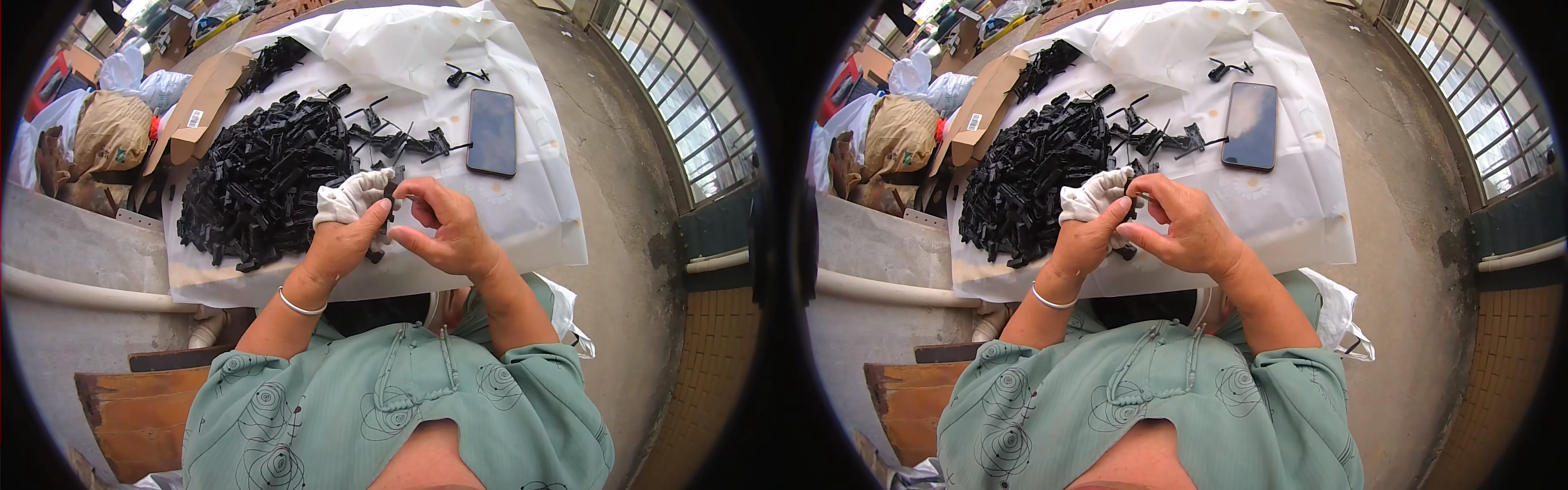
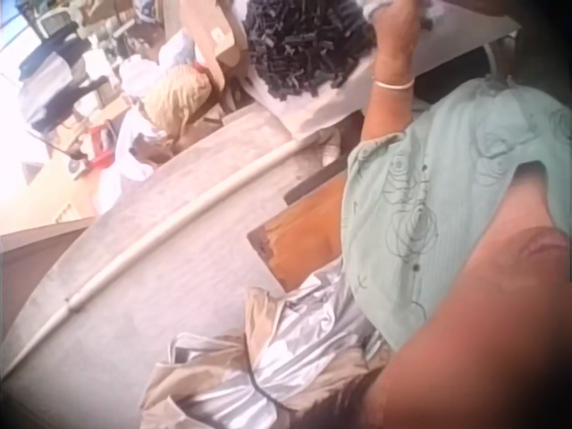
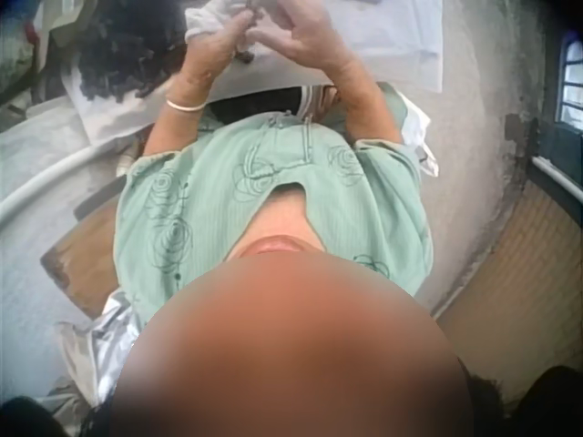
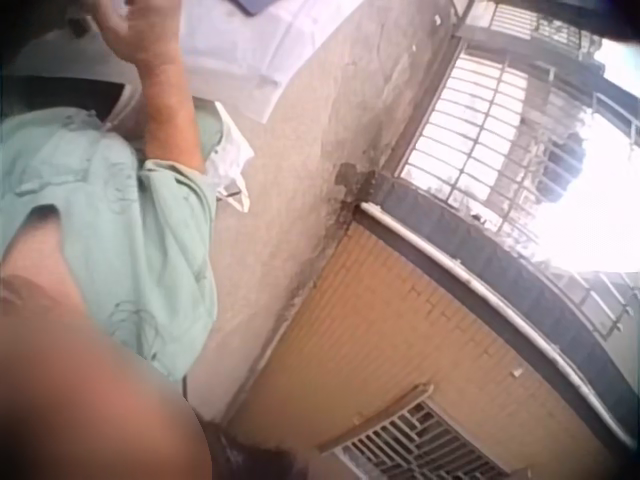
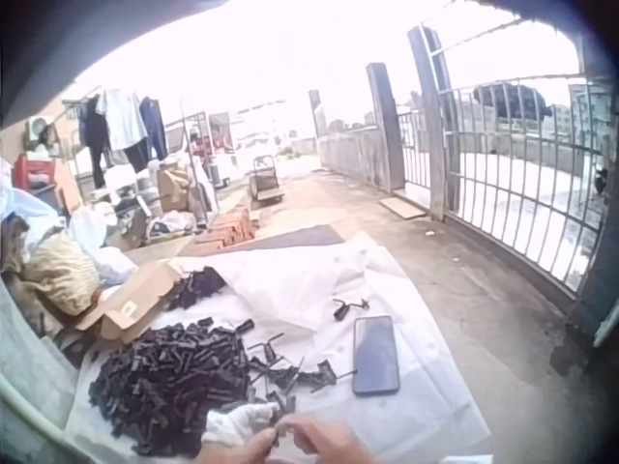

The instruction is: Inspecting and wiping small black components with a cloth at a production floor.

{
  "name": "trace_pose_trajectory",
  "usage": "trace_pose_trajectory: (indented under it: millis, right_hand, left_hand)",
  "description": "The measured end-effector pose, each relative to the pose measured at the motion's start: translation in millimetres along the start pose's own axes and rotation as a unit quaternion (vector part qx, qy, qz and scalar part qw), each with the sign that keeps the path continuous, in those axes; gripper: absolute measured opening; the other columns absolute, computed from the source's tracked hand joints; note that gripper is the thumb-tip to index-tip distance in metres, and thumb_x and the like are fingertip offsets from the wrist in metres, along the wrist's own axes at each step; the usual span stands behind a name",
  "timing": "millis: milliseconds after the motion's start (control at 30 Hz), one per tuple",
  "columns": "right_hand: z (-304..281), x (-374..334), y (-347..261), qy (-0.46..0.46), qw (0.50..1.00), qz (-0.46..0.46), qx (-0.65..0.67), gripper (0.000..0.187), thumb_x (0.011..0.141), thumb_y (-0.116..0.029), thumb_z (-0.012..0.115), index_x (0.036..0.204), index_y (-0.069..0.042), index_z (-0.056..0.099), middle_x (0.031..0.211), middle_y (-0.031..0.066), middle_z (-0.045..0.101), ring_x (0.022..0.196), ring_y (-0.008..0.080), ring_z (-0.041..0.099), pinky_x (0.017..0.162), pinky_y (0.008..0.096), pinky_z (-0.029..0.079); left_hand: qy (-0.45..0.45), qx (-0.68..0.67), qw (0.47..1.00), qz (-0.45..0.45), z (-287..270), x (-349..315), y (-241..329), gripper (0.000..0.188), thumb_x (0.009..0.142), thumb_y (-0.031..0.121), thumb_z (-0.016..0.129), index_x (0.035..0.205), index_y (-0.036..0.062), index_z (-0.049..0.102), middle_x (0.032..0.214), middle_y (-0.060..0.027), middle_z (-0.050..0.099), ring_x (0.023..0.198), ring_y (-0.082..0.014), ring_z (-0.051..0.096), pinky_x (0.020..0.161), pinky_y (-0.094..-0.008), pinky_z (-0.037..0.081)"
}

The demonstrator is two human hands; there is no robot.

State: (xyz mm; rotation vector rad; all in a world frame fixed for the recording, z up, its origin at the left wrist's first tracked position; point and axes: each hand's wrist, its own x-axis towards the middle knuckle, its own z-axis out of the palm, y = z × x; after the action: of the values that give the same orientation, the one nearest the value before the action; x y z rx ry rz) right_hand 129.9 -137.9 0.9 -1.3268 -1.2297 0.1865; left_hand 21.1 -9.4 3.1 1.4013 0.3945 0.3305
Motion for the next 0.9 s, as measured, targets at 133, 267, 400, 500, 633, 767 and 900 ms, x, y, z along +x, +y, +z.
trace_pose_trajectory:
  millis: [133,267,400,500,633,767,900]
  right_hand:
    - [19.5,-6.9,12.6,0.092,0.991,-0.065,-0.067,0.016,0.076,-0.009,0.07,0.078,-0.003,0.055,0.061,0.0015,0.048,0.049,0.0088,0.037,0.044,0.0245,0.031]
    - [16.9,-3.9,19.2,0.12,0.99,0.064,-0.042,0.018,0.078,-0.011,0.068,0.075,-0.003,0.052,0.058,0.0022,0.046,0.049,0.0096,0.037,0.045,0.0247,0.032]
    - [8.7,-3.0,19.1,0.066,0.993,0.093,0.003,0.017,0.084,-0.013,0.062,0.076,-0.002,0.052,0.056,0.0035,0.045,0.051,0.0107,0.038,0.047,0.0259,0.034]
    - [4.6,-4.3,20.4,0.002,0.997,0.08,0.009,0.02,0.089,-0.015,0.054,0.075,0.0,0.052,0.057,0.0064,0.045,0.052,0.0132,0.039,0.048,0.0281,0.036]
    - [17.3,-6.0,20.8,-0.015,0.992,0.121,0.024,0.025,0.089,-0.016,0.051,0.072,0.001,0.05,0.059,0.017,0.049,0.049,0.0296,0.042,0.049,0.0362,0.038]
    - [31.5,-9.6,30.4,0.045,0.988,0.147,0.005,0.025,0.092,-0.015,0.049,0.072,0.0,0.051,0.057,0.0063,0.045,0.053,0.013,0.038,0.05,0.0285,0.036]
    - [27.7,-8.7,31.1,0.039,0.988,0.134,0.059,0.026,0.093,-0.016,0.049,0.073,0.0,0.052,0.057,0.0022,0.044,0.054,0.0099,0.038,0.05,0.0275,0.036]
  left_hand:
    - [-0.003,0.062,0.998,0.001,0.3,-2.8,-3.6,0.035,0.088,0.007,0.053,0.122,-0.0002,0.046,0.094,-0.0048,0.057,0.066,-0.0054,0.053,0.054,-0.0189,0.044]
    - [-0.088,0.016,0.996,0.027,1.9,-10.4,0.3,0.035,0.085,0.002,0.055,0.119,-0.0028,0.047,0.097,-0.0056,0.055,0.068,-0.0061,0.054,0.054,-0.0196,0.045]
    - [0.003,0.085,0.995,0.05,1.7,-7.4,-2.2,0.035,0.083,-0.003,0.054,0.117,-0.0047,0.049,0.1,-0.0079,0.056,0.068,-0.0065,0.053,0.057,-0.0211,0.047]
    - [0.019,0.134,0.987,0.09,0.3,-4.9,-7.5,0.031,0.082,-0.003,0.054,0.113,-0.0048,0.052,0.097,-0.0077,0.058,0.071,-0.0069,0.053,0.059,-0.0212,0.048]
    - [0.027,0.167,0.981,0.092,7.3,-6.0,-7.9,0.03,0.08,-0.002,0.056,0.11,-0.0044,0.054,0.093,-0.0092,0.06,0.075,-0.011,0.056,0.065,-0.0242,0.049]
    - [0.043,0.339,0.9,0.273,4.6,0.0,-17.6,0.032,0.077,-0.002,0.058,0.109,-0.0041,0.055,0.093,-0.0132,0.061,0.084,-0.0184,0.06,0.077,-0.0276,0.048]
    - [0.039,0.269,0.939,0.212,8.2,-2.8,-5.2,0.03,0.079,0.0,0.056,0.108,-0.0046,0.054,0.098,-0.0126,0.06,0.091,-0.0185,0.058,0.083,-0.0284,0.046]
